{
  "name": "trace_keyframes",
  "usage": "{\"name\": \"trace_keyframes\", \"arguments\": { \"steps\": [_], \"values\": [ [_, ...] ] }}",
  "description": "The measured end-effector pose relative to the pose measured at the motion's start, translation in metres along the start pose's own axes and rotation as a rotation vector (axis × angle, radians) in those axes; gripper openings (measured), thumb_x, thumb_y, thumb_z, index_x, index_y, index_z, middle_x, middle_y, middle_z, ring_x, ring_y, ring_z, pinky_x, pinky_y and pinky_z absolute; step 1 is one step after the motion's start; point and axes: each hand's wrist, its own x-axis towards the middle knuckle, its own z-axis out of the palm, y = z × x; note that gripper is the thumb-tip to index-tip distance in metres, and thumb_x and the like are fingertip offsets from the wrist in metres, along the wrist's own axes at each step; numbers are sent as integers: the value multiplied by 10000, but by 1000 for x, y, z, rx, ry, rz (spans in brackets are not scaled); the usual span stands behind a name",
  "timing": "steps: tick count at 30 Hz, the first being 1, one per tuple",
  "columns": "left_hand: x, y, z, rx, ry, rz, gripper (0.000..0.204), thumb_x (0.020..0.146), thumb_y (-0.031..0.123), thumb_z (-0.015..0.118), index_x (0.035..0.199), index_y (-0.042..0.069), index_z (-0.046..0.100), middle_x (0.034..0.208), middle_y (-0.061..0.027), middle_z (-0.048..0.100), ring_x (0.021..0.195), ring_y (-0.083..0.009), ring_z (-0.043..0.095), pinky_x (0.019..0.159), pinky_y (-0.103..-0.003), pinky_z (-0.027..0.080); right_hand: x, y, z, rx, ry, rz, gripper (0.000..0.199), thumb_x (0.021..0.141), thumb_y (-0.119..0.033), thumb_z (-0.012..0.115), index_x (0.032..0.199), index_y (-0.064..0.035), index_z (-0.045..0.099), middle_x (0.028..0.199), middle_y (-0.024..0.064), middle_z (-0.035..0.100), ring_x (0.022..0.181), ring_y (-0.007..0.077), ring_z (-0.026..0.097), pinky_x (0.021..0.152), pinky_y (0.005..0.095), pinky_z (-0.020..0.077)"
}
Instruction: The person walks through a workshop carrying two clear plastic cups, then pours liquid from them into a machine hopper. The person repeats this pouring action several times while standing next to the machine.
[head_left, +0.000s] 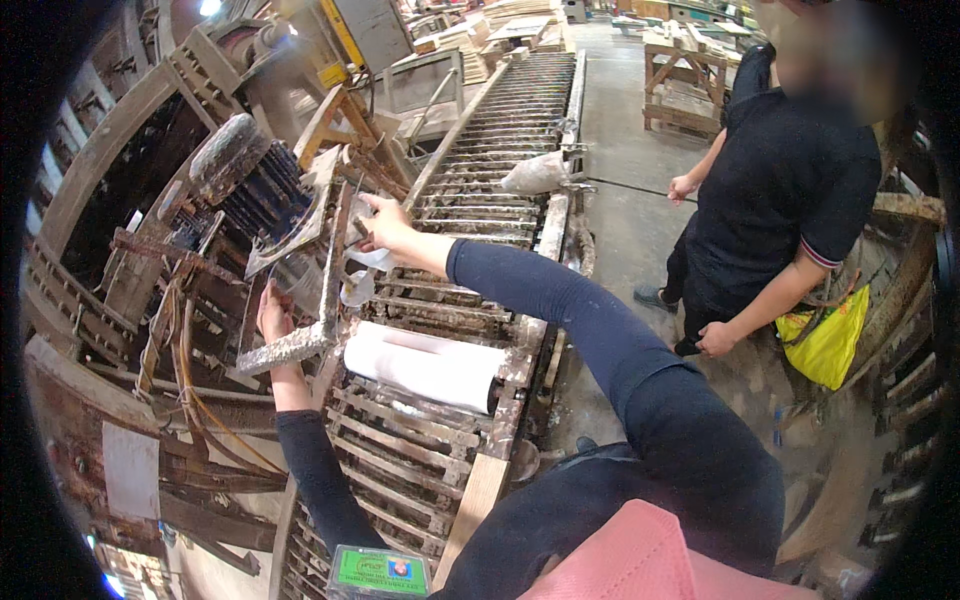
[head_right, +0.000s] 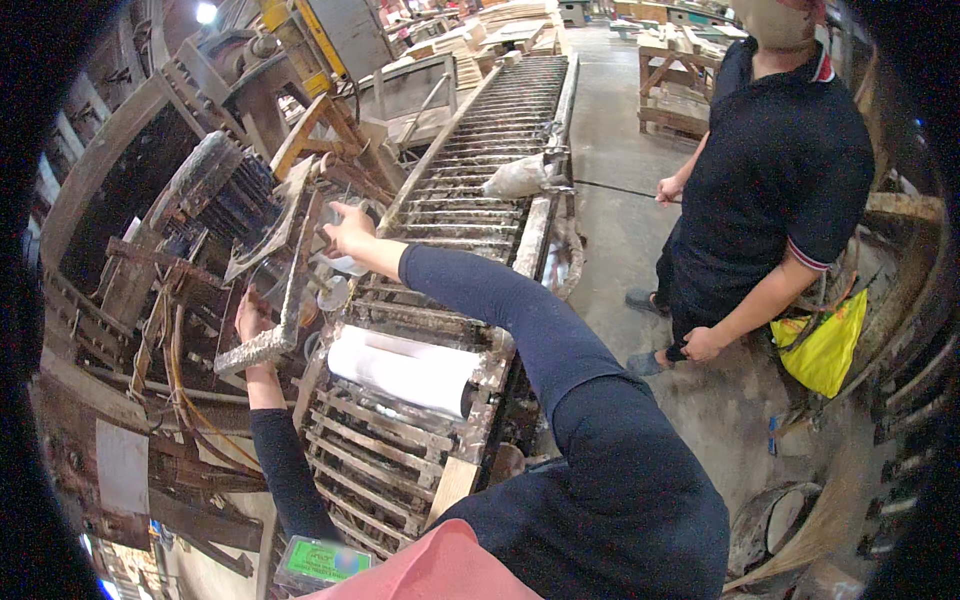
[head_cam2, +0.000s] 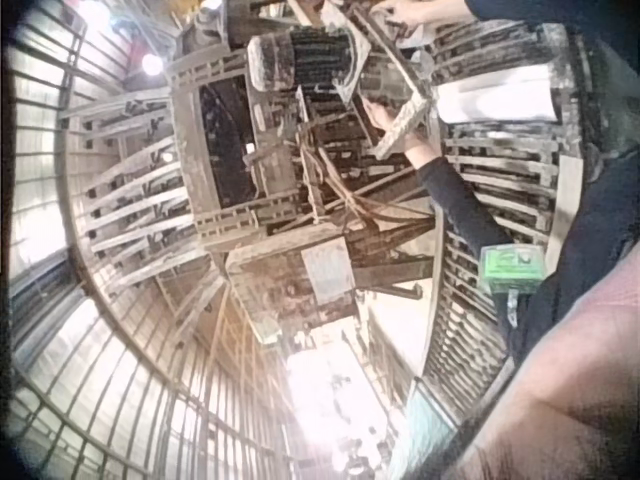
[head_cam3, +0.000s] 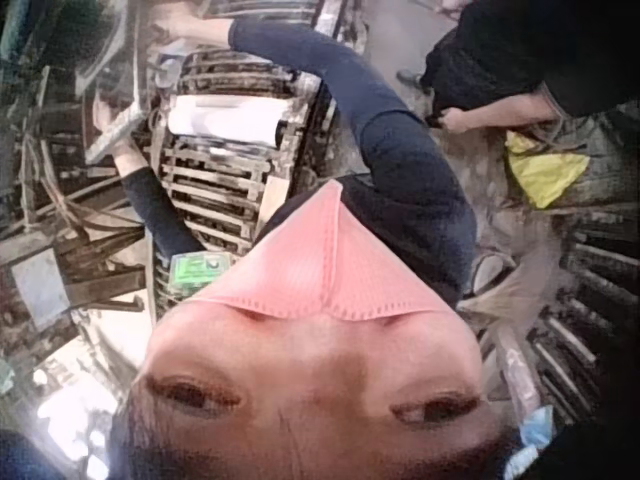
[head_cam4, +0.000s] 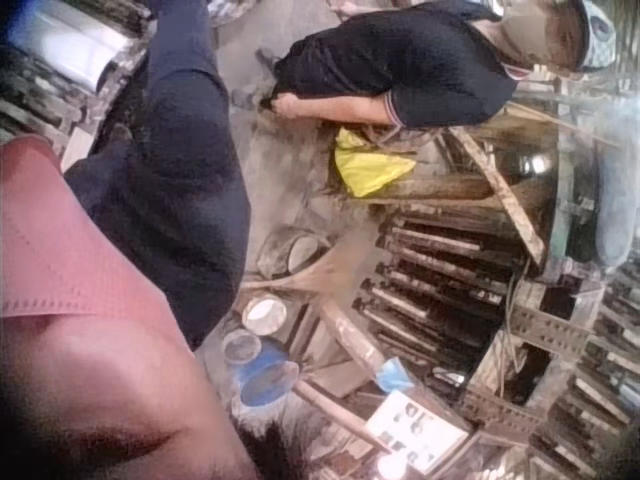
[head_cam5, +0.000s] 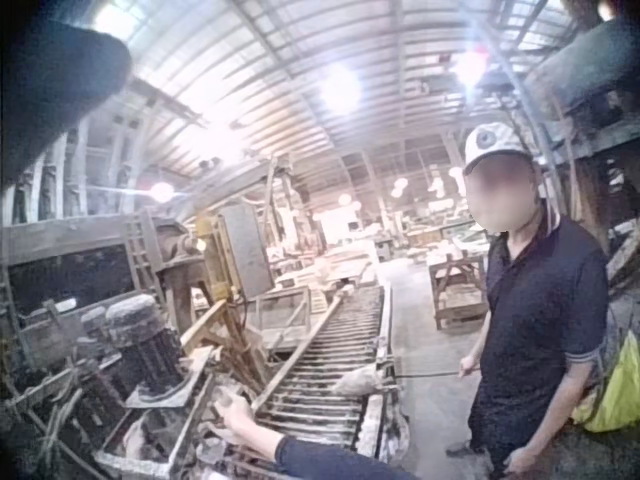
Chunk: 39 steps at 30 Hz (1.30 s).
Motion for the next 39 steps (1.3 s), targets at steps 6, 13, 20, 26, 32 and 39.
{"name": "trace_keyframes", "arguments": {
  "steps": [6, 13, 20, 26, 32, 39],
  "values": [
    [5, 0, 1, 7, 25, -17, 275, 868, 247, 589, 1033, 27, 581, 648, 26, 490, 550, -68, 404, 526, -228, 341, -1, 0, 1, 41, -28, -54, 518, 806, -29, 567, 1296, -106, 422, 863, 162, 642, 528, 198, 636, 461, 296, 531],
    [7, -5, -9, -55, -105, 42, 315, 897, 218, 528, 1133, 9, 540, 704, 20, 515, 578, -69, 420, 525, -225, 336, 1, 3, 1, 65, -34, -66, 522, 809, -29, 555, 1305, -94, 409, 783, 158, 638, 511, 206, 630, 458, 305, 525],
    [1, -1, -4, -10, -29, 61, 305, 913, 183, 480, 1165, 20, 531, 751, 23, 526, 610, -73, 442, 566, -226, 366, 8, 9, 3, 57, -9, -67, 518, 807, -20, 575, 1295, -102, 423, 900, 165, 631, 524, 225, 632, 446, 311, 529],
    [-1, 0, -2, -12, 43, -22, 265, 909, 199, 508, 1123, 54, 563, 776, 24, 543, 637, -65, 455, 610, -220, 394, 1, 4, 2, 115, -12, 33, 541, 814, -27, 577, 1315, -125, 398, 954, 189, 616, 504, 225, 625, 425, 323, 529],
    [5, -3, -3, 10, -49, -3, 264, 874, 263, 580, 1044, 62, 602, 688, 39, 519, 607, -58, 435, 590, -223, 367, 0, 1, 1, 38, -23, -58, 541, 813, -30, 569, 1316, -121, 392, 905, 191, 624, 529, 221, 633, 435, 322, 528],
    [6, -5, -9, 36, -118, 18, 340, 886, 268, 557, 1153, 57, 554, 706, 36, 500, 620, -55, 426, 594, -226, 363, -7, -4, 2, 0, 22, 3, 507, 821, -29, 565, 1298, -120, 421, 773, 156, 640, 515, 201, 628, 433, 302, 520]
  ]
}}
